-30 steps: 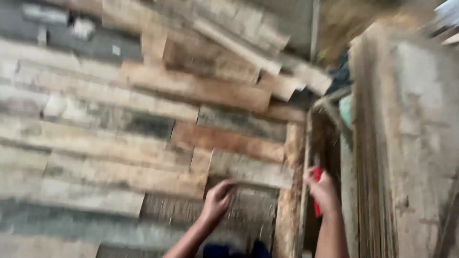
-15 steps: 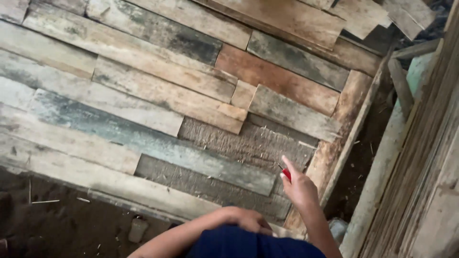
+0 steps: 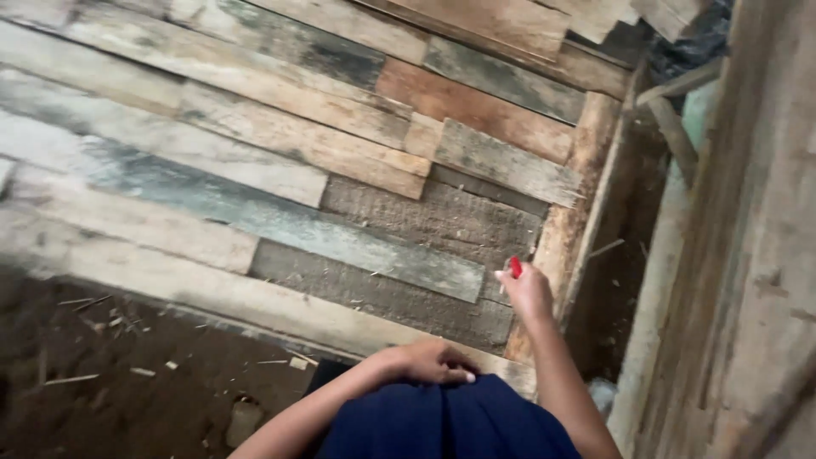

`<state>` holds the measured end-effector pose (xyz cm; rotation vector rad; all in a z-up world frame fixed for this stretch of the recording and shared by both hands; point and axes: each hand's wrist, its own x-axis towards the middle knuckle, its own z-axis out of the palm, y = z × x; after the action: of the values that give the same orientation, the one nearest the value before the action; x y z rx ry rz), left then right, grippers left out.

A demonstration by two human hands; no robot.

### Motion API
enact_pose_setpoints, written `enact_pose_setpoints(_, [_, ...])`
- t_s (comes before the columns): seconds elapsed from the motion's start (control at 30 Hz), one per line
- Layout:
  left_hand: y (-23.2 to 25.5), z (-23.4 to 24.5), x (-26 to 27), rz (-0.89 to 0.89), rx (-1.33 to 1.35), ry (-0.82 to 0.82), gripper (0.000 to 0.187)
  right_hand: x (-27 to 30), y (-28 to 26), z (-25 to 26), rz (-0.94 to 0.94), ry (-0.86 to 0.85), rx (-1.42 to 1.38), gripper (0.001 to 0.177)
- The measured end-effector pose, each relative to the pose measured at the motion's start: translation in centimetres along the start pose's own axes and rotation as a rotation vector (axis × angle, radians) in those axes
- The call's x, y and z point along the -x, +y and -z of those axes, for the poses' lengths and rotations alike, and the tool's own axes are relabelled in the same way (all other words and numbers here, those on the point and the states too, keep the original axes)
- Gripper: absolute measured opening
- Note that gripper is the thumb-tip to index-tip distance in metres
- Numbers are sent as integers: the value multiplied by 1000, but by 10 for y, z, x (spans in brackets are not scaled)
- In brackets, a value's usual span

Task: Cutting and fitting thin wooden strips using a utility knife to create a surface.

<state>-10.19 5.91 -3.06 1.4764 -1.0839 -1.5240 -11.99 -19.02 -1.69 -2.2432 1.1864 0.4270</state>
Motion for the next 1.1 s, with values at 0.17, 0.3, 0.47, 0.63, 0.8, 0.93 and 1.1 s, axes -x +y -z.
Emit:
enact_pose_setpoints(0.17, [-66,6,-13,-24,-431,545,46,-21,34,-5,76,75,-93,34])
enact_pose_setpoints(0.3, [-28,47,25,-31,-1066,1263,62,-10,63,58,-76,366,-53,42])
enact_pose_setpoints(0.47, [-69,76,42,344,-841,1249,108,-15,76,59,250,632,-18,35])
enact_pose_setpoints(0.63, [-79,84,54,563,-644,1231,94,44,-1,11,587,194,8,56])
enact_pose_setpoints(0.8, [-74,83,58,624,-665,1197,94,41,-12,-14,482,50,317,79])
enact_pose_setpoints(0.93, [-77,83,57,624,-653,1192,93,25,0,-29,513,114,375,76])
enact_pose_setpoints(1.1, [-74,84,57,639,-649,1176,93,11,14,-41,482,118,402,74])
